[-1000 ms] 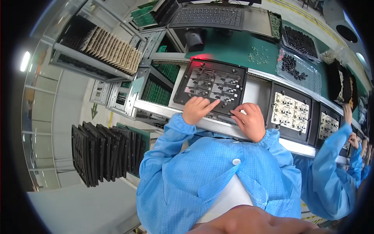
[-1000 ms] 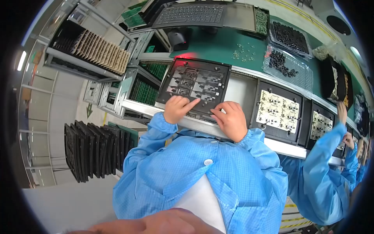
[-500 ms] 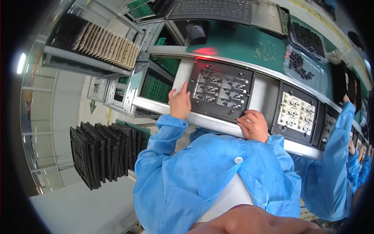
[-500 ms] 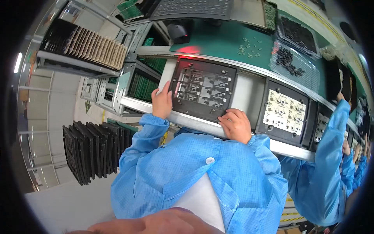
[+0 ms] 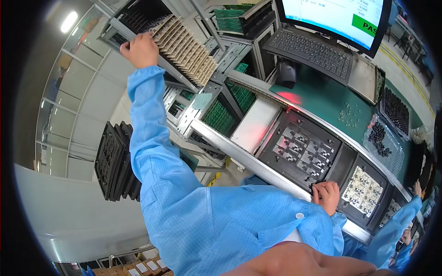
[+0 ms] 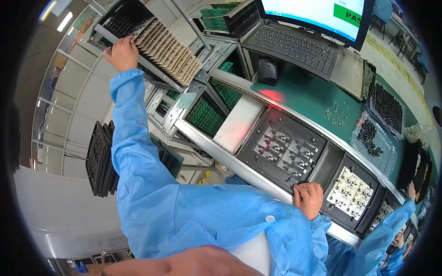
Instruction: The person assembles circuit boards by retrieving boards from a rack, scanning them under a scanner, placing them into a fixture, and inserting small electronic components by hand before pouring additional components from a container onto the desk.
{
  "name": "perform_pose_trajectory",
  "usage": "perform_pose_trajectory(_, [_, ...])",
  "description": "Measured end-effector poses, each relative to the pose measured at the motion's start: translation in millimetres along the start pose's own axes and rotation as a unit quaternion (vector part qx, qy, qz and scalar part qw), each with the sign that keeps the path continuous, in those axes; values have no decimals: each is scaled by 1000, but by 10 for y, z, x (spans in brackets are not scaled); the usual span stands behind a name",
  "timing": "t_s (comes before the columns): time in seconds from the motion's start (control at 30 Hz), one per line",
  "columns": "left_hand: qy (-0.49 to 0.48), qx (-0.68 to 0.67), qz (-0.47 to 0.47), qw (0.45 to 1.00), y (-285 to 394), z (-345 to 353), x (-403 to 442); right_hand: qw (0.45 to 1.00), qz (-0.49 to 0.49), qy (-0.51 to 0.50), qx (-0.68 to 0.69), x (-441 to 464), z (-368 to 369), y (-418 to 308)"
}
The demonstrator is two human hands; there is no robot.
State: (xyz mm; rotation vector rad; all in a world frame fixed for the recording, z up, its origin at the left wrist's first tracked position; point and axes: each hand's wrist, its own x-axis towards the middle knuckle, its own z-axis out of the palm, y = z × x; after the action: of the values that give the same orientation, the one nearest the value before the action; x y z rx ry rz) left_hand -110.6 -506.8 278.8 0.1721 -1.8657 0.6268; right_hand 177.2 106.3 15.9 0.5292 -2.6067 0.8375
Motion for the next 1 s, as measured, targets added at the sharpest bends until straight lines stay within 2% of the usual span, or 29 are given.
perform_pose_trajectory(0.07, [-104,45,20,993,-111,77,58,1000,2,2,-1,-12,22,23])
perform_pose_trajectory(0.3, [-72,12,77,994,-122,227,8,1000,-17,-4,-20,51,6,28])
perform_pose_trajectory(0.37, [55,-12,135,989,317,-234,77,999,-12,-5,-44,183,-49,23])
perform_pose_trajectory(0.43, [142,-62,131,979,804,-876,43,998,-44,7,-36,434,-117,-45])
perform_pose_trajectory(0.5, [160,-125,138,969,1148,-1543,-111,999,-28,33,-19,699,-130,-83])
perform_pose_trajectory(0.57, [163,-250,161,941,1367,-1958,-397,997,1,47,54,947,-111,-51])
perform_pose_trajectory(0.63, [129,-369,217,895,1534,-2269,-599,954,137,45,265,1112,11,70])
perform_pose_trajectory(0.67, [101,-441,220,864,1606,-2310,-724,891,195,35,409,1172,69,206])
perform_pose_trajectory(0.7, [70,-510,221,828,1685,-2313,-848,802,246,24,544,1223,102,319])
perform_pose_trajectory(0.77, [46,-599,237,764,1858,-2327,-951,700,319,-51,637,1264,89,483])
perform_pose_trajectory(0.8, [5,-625,260,736,1857,-2289,-1049,714,310,-47,626,1213,83,491])
perform_pose_trajectory(0.83, [3,-628,261,733,1903,-2202,-1132,727,302,-46,615,1168,79,500])
perform_pose_trajectory(0.93, [20,-659,204,724,2094,-1742,-1460,685,356,13,636,1067,108,540])
perform_pose_trajectory(0.97, [32,-650,173,739,2201,-1564,-1556,698,352,16,623,1029,131,583])
perform_pose_trajectory(1.0, [-14,-630,160,760,2268,-1462,-1575,710,374,21,597,1059,133,535])
